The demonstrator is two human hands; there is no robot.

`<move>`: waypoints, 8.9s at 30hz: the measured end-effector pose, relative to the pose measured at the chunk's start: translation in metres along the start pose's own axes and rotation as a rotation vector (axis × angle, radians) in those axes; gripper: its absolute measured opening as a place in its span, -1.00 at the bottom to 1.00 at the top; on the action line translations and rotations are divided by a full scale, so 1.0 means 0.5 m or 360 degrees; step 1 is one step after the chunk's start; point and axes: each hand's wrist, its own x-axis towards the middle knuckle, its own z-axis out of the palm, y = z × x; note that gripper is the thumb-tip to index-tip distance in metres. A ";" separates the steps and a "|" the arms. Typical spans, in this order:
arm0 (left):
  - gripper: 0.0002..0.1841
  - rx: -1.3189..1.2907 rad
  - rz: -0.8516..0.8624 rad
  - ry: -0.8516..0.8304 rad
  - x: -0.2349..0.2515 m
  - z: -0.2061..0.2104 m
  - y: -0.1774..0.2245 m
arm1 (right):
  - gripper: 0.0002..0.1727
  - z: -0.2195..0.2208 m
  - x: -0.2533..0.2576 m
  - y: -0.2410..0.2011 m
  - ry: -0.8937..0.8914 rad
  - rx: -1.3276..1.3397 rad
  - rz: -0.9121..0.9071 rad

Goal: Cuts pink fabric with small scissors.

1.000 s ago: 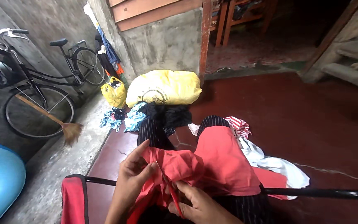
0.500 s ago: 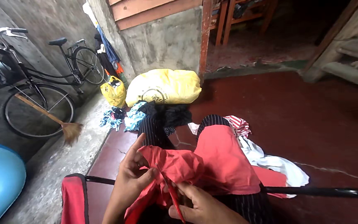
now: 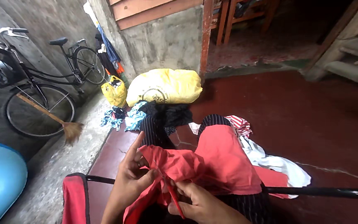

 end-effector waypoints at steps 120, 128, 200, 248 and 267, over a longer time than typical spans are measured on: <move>-0.39 -0.0014 0.0077 0.0209 -0.011 -0.008 0.027 | -0.50 -0.015 0.028 -0.052 0.0257 -0.0830 -0.0130; -0.35 0.0077 0.0088 0.0189 -0.012 -0.001 0.031 | -0.52 -0.011 0.034 -0.063 0.0264 -0.0951 -0.0130; -0.06 0.0151 -0.0176 0.0054 -0.034 -0.025 -0.005 | -0.43 -0.004 0.038 0.005 0.0160 -0.0616 0.0040; -0.75 0.1274 0.0000 0.0195 -0.042 -0.167 0.074 | -0.63 -0.092 -0.042 0.041 0.1389 -0.1855 -0.0369; -0.84 0.1871 0.0431 0.0355 0.514 -0.255 0.343 | -0.53 -0.414 0.036 -0.583 0.1381 -0.2465 -0.0884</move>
